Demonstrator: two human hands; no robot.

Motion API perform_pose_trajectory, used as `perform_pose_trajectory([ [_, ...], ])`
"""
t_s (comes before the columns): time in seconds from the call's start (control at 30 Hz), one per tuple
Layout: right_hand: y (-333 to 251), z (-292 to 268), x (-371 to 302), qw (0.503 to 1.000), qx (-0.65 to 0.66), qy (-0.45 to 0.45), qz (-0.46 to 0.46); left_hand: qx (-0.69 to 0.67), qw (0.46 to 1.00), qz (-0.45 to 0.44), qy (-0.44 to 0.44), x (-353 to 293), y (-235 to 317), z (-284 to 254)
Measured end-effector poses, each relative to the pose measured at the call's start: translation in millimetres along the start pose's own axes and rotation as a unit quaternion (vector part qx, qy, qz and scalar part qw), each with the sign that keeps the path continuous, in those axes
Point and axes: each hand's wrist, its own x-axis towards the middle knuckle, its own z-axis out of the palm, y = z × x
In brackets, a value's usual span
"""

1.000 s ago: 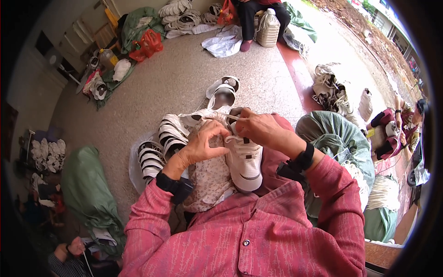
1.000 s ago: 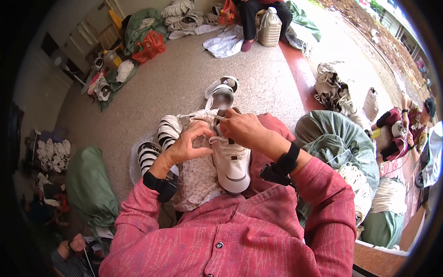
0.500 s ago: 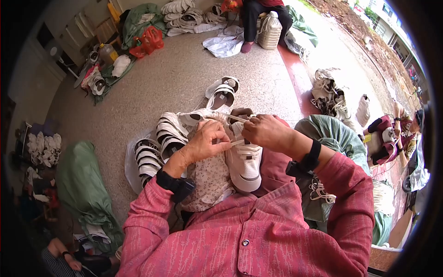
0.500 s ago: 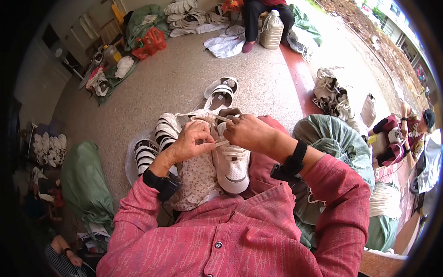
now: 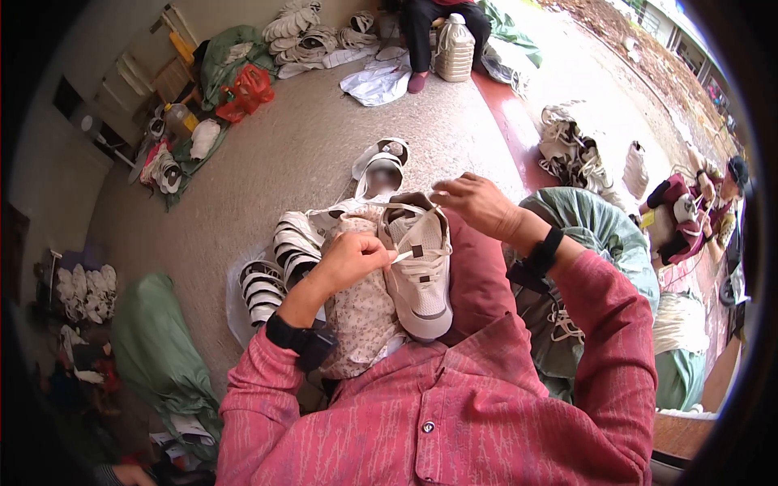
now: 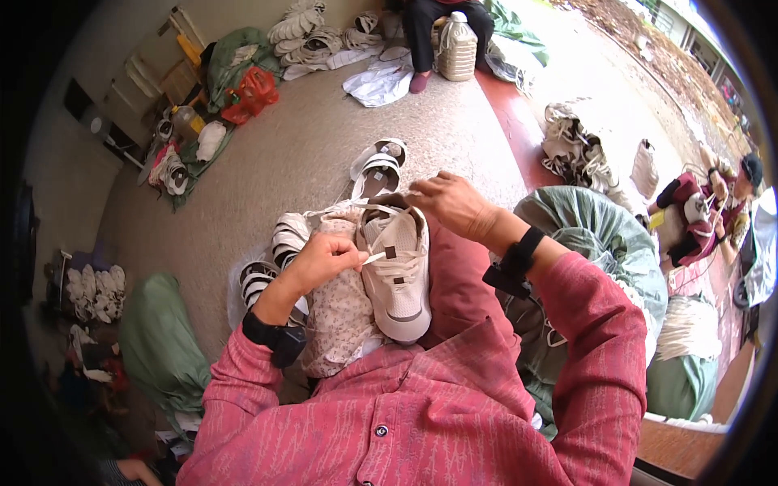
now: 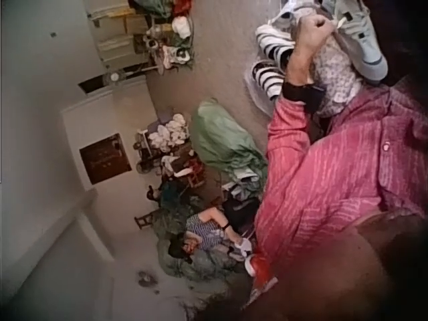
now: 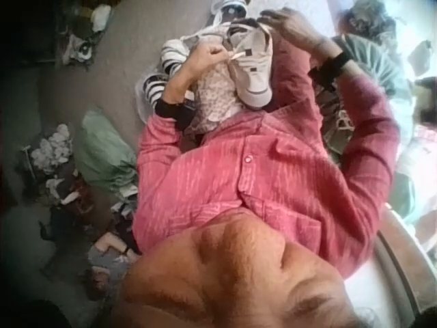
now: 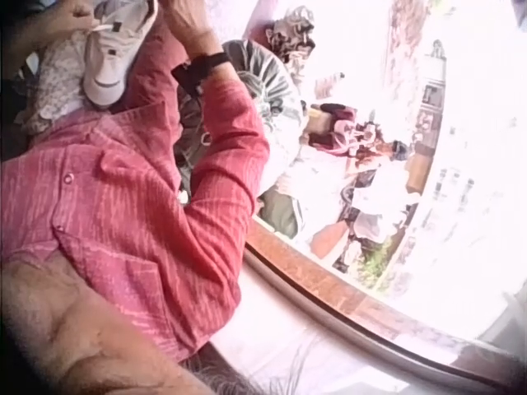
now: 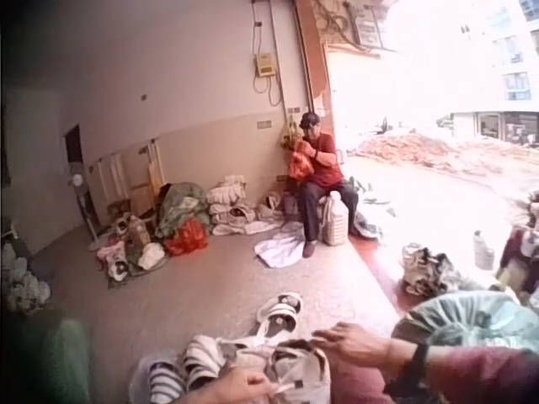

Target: The recorder is lacing a white shoe in a workspace.

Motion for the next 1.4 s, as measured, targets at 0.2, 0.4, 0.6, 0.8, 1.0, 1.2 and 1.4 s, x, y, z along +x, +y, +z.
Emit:
perform_pose_trajectory([
  [0.2,-12.9,-10.1,-17.8,0.94,0.159,0.059,0.297,0.05,0.974,0.17,0.142,13.2,18.9,-0.6],
  [0.4,-42.4,-20.9,-9.3,0.929,0.268,-0.043,0.25,0.065,0.978,0.197,0.034,41.2,13.0,-1.0],
  [0.6,-41.7,-26.0,-20.4,0.939,0.28,-0.11,0.165,-0.001,0.98,0.201,-0.011,33.5,-4.5,-9.5],
  [0.8,-35.8,-6.4,-29.6,0.932,0.311,-0.108,0.153,0.049,0.969,0.236,-0.055,19.1,-8.2,-11.7],
  [1.0,-35.9,-10.9,-26.5,0.94,0.291,-0.137,0.116,0.037,0.971,0.233,-0.04,11.5,-10.5,-6.0],
  [1.2,-40.7,-28.8,-7.3,0.927,0.298,-0.195,0.115,0.086,0.954,0.288,0.025,9.6,-7.1,-5.6],
  [1.4,-44.3,-13.2,9.6,0.961,0.157,-0.082,0.215,0.059,0.981,0.171,0.074,35.3,10.0,5.4],
])
